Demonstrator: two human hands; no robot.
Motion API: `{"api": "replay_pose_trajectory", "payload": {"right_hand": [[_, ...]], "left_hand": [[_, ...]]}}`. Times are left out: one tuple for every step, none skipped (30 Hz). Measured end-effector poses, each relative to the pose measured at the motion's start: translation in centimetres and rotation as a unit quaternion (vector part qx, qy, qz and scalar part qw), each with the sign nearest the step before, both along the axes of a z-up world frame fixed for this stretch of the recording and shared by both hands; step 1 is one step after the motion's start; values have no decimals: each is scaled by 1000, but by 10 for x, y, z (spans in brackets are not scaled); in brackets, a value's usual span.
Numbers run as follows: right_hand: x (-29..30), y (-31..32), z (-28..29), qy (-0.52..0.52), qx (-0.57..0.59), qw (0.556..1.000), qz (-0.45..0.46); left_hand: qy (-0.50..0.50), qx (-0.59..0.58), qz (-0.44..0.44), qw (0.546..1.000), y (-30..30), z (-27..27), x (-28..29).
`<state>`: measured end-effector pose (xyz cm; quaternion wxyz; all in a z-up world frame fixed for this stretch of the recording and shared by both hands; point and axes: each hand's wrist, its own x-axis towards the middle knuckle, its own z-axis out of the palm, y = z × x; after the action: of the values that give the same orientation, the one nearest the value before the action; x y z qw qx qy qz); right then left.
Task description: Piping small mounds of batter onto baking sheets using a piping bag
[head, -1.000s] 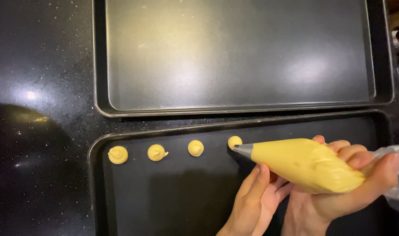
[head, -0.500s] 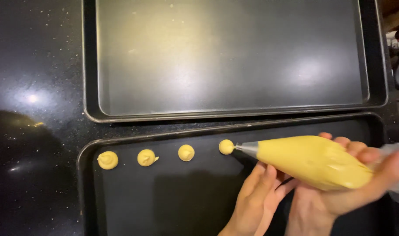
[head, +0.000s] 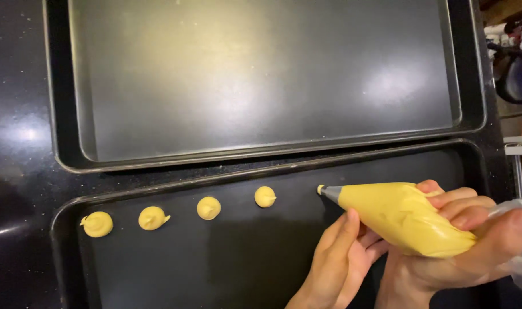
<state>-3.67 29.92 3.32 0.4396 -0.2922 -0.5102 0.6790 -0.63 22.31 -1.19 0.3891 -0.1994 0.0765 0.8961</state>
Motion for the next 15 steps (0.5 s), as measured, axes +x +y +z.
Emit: {"api": "replay_pose_trajectory", "payload": {"right_hand": [[2, 2, -2, -1, -2, 1000, -2], [3, 4, -3, -2, -4, 1000, 5], [4, 6, -4, -3, -7, 1000, 13], [7, 9, -7, -4, -8, 1000, 13], [9, 13, -10, 6, 8, 1000, 21], [12, 17, -13, 15, 24, 999, 30], [12, 17, -12, 15, 25, 999, 30], [12, 17, -11, 13, 29, 999, 10], [12, 16, -9, 12, 33, 999, -9], [10, 13, -5, 12, 34, 999, -9], [8, 10, -2, 8, 24, 999, -32], [6, 6, 2, 5, 15, 998, -54], [6, 5, 3, 5, 15, 998, -54], [6, 4, 4, 3, 17, 998, -56], [5, 3, 5, 2, 19, 998, -57]], "left_hand": [[-1, -2, -2, 1000, 2, -2, 1], [-6, 2, -1, 1000, 3, -4, 3], [-10, 6, 0, 1000, 4, -6, 3], [-10, 5, 0, 1000, 6, -10, 6], [-19, 15, 7, 1000, 9, -14, 9], [-27, 24, 14, 999, 12, -18, 11], [-27, 25, 13, 999, 10, -13, 9], [-12, 12, 0, 1000, 7, -9, 7], [4, -2, -12, 1000, 4, -4, 5], [4, -1, -11, 1000, 5, -4, 6], [2, 3, -13, 1000, 5, -4, 6], [1, 7, -14, 1000, 5, -4, 7], [1, 7, -14, 1000, 6, -6, 8], [-4, 13, -8, 1000, 7, -7, 9], [-9, 19, -3, 1000, 9, -8, 10]]}}
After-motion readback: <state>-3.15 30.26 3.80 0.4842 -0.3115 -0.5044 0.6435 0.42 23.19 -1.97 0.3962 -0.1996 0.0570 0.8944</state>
